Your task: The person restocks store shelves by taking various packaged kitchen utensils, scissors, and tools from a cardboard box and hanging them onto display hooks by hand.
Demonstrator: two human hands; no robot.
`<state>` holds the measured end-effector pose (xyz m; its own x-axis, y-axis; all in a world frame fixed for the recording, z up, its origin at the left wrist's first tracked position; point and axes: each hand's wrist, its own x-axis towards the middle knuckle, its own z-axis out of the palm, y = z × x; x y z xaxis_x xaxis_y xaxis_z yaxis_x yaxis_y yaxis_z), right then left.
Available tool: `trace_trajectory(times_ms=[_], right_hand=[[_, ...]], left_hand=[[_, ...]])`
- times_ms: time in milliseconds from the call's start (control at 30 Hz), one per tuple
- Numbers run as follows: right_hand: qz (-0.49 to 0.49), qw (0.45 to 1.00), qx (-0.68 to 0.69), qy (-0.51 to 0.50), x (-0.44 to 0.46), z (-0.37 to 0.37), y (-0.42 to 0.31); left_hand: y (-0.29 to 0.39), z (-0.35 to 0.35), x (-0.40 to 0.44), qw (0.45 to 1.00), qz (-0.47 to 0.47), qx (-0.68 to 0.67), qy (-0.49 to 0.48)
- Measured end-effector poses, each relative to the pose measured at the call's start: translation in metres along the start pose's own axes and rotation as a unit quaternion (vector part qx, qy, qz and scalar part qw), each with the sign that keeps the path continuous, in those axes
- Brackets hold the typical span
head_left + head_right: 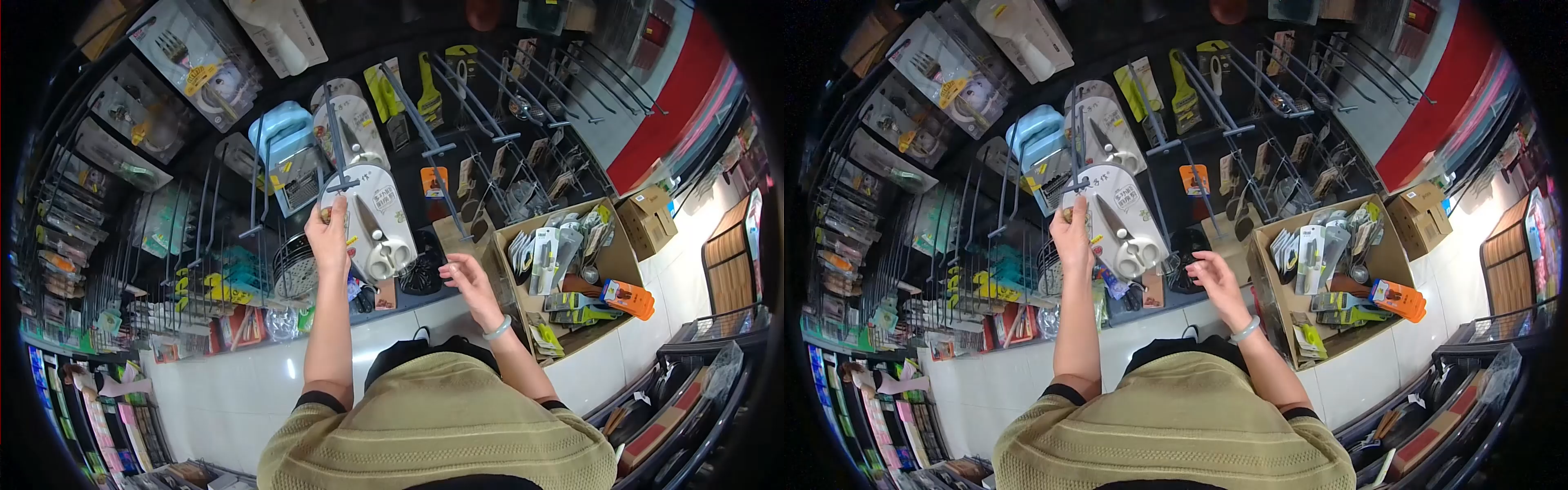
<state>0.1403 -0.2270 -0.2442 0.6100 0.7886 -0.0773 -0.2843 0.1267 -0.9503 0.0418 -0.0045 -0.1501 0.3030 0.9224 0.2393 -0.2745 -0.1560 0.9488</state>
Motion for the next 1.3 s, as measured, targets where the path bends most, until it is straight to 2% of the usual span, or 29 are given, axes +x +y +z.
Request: trace_trajectory(times_ms=[233,300,367,400,433,467,567,600,633,667,800,867,900,967,1000,1100,1133,1167,1200,1233,1300], right_hand=[[0.005,0.999,-0.021,0.031,-0.012,-0.017,0.000],[0.003,0.998,-0.019,0.056,-0.017,-0.025,0.001],[-0.006,0.998,0.003,0.070,-0.023,-0.035,0.010],[-0.007,0.997,-0.001,0.078,-0.027,-0.040,0.013],[-0.006,0.996,-0.004,0.088,-0.031,-0.045,0.016],[0.003,0.994,0.000,0.105,-0.034,-0.050,0.020],[0.036,0.988,0.002,0.152,-0.043,-0.069,0.036],[0.046,0.984,0.002,0.171,-0.046,-0.076,0.043],[0.053,0.979,0.007,0.195,-0.052,-0.086,0.049],[0.059,0.975,0.013,0.214,-0.056,-0.095,0.055],[0.084,0.939,0.053,0.329,-0.074,-0.137,0.070],[0.071,0.910,0.067,0.403,-0.083,-0.168,0.086],[0.061,0.893,0.054,0.443,-0.088,-0.185,0.092],[0.033,0.854,0.053,0.516,-0.100,-0.224,0.102],[0.015,0.833,0.065,0.549,-0.106,-0.246,0.106],[-0.033,0.701,-0.020,0.712,-0.119,-0.327,0.117],[-0.067,0.640,-0.099,0.759,-0.125,-0.349,0.110],[-0.062,0.583,-0.098,0.804,-0.129,-0.380,0.109],[-0.045,0.561,-0.105,0.820,-0.138,-0.399,0.097],[-0.031,0.510,-0.149,0.846,-0.142,-0.409,0.077],[-0.016,0.487,-0.138,0.862,-0.151,-0.442,0.058]], left_hand=[[-0.027,0.010,0.068,1.000,0.009,0.014,-0.015],[-0.059,0.005,0.104,0.999,-0.004,0.030,0.011],[-0.070,0.012,0.128,0.994,0.085,0.060,0.018],[-0.072,0.013,0.138,0.999,0.039,0.014,0.005],[-0.069,0.014,0.139,0.996,0.044,0.077,-0.010],[-0.058,0.026,0.134,0.998,-0.046,0.014,0.039],[-0.094,0.003,0.170,0.996,-0.073,0.037,-0.021],[-0.078,0.013,0.151,0.996,-0.035,0.080,-0.015],[-0.070,0.026,0.138,0.996,-0.013,0.086,0.035],[-0.058,0.033,0.126,0.997,-0.013,0.064,0.035],[-0.069,0.033,0.094,0.988,0.119,0.076,0.069],[-0.095,0.015,0.090,0.981,0.164,0.079,0.073],[-0.082,0.029,0.056,0.967,0.172,0.130,0.134],[-0.090,0.019,0.023,0.944,0.205,0.231,0.119],[-0.095,0.016,0.008,0.951,0.185,0.227,0.096],[-0.097,0.021,-0.045,0.971,0.102,0.215,0.008],[-0.107,0.017,-0.053,0.980,0.038,0.195,-0.008],[-0.115,0.010,-0.061,0.981,0.011,0.190,-0.040],[-0.123,0.003,-0.068,0.980,-0.017,0.184,-0.073],[-0.126,0.000,-0.075,0.977,-0.046,0.178,-0.105],[-0.120,0.001,-0.092,0.968,-0.054,0.206,-0.134]])
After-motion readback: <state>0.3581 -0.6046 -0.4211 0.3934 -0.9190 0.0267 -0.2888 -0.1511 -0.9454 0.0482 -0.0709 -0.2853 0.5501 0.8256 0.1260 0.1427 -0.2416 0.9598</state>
